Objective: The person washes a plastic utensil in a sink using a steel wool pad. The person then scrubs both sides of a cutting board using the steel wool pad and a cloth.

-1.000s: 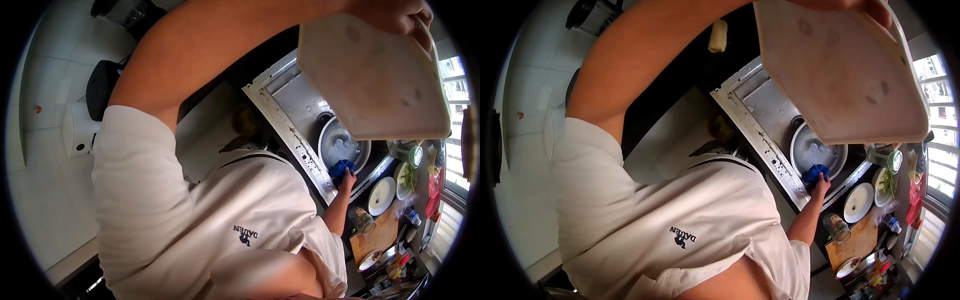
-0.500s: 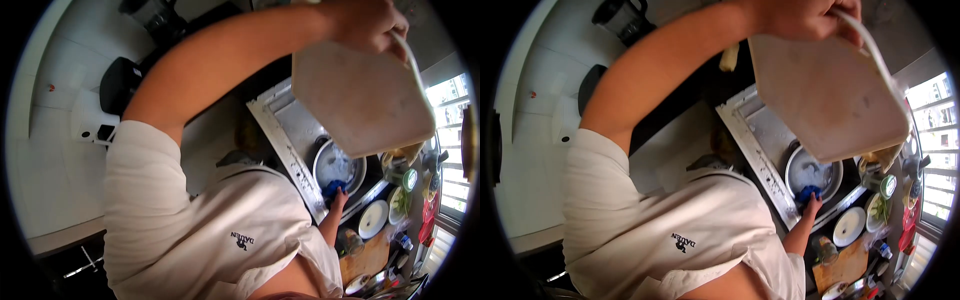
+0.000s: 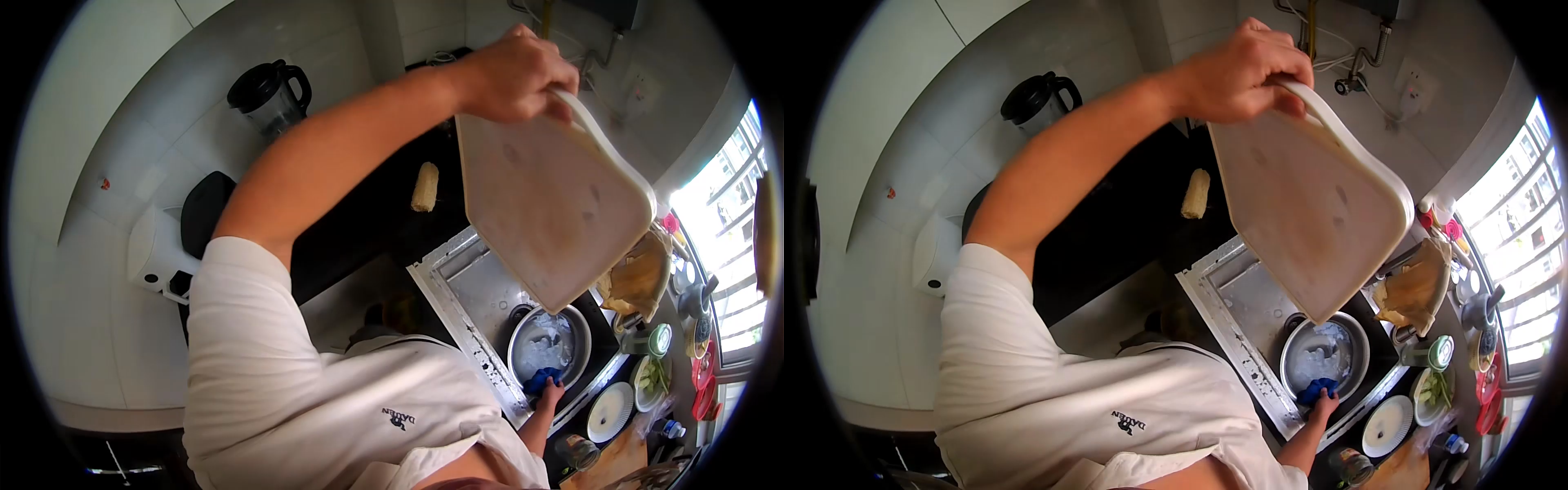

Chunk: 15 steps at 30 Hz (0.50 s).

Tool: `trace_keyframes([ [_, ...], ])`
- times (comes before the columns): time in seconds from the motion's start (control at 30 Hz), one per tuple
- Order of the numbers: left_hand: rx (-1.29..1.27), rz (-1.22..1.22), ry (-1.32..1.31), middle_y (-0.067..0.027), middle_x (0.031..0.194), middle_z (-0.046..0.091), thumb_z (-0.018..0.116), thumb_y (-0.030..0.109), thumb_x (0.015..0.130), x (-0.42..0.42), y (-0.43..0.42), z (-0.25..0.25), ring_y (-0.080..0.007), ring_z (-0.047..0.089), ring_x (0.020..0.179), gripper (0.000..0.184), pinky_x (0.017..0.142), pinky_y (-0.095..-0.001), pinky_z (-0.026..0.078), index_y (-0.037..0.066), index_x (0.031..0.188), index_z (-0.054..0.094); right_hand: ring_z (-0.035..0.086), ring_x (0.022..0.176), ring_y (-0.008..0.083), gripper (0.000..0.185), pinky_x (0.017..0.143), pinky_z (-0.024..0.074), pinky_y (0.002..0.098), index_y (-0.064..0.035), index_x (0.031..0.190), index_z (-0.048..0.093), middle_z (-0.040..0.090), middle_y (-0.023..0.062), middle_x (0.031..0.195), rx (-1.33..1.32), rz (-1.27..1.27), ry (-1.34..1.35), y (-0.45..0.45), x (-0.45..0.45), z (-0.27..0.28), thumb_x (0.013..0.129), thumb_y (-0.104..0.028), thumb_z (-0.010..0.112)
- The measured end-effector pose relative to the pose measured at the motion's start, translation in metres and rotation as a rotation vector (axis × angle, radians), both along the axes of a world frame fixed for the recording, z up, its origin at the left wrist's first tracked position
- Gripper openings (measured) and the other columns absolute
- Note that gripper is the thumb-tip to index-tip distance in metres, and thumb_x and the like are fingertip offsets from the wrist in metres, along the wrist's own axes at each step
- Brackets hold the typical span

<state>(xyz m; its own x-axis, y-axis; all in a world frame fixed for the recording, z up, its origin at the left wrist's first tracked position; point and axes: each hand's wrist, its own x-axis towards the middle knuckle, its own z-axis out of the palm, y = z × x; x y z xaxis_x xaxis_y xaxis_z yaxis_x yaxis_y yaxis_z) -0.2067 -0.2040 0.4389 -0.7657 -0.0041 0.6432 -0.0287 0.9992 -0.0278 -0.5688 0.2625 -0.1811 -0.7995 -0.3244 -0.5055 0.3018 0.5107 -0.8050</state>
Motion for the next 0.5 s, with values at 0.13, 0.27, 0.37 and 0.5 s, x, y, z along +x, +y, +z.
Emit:
trace_keyframes([
  [0.13,0.134,0.03,-0.104,-0.007,0.079,0.066,0.074,0.017,0.083,0.025,-0.03,0.017,-0.0241,0.061,0.084,0.011,0.093,-0.0448,0.041,0.009,0.088,0.067,0.062,0.092,0.0227,0.038,0.087,0.0494,0.0356,0.0072,0.123,0.058,0.067,0.0136,0.109,0.051,-0.038,0.058,-0.006,0.005,0.01,0.088,-0.004,0.07],
  [0.27,0.063,0.013,-0.206,-0.0143,0.08,0.067,0.068,0.015,0.083,0.057,-0.081,0.033,-0.0336,0.064,0.084,0.009,0.08,-0.0461,0.043,0.007,0.081,0.065,0.062,0.087,0.0213,0.033,0.084,0.0504,0.0342,0.0069,0.117,0.063,0.068,0.0114,0.104,0.045,-0.1,0.115,-0.003,-0.003,-0.014,0.086,-0.002,0.07],
  [0.37,-0.04,0.032,-0.232,-0.0172,0.078,0.062,0.064,0.012,0.085,0.089,-0.115,0.041,-0.0393,0.062,0.081,0.01,0.066,-0.0469,0.046,0.005,0.08,0.058,0.066,0.092,0.0256,0.042,0.087,0.0513,0.0365,0.0092,0.12,0.061,0.069,0.016,0.107,0.106,-0.143,0.162,-0.006,0.007,-0.014,0.081,-0.003,0.072],
  [0.5,-0.148,0.116,-0.251,-0.0158,0.078,0.063,0.063,0.011,0.084,0.125,-0.164,0.042,-0.0375,0.062,0.079,0.009,0.067,-0.0469,0.046,0.006,0.08,0.057,0.068,0.096,0.0279,0.043,0.09,0.0513,0.0366,0.0099,0.114,0.065,0.071,0.0209,0.106,0.313,-0.166,0.277,-0.022,0.021,-0.003,0.076,-0.009,0.075],
])
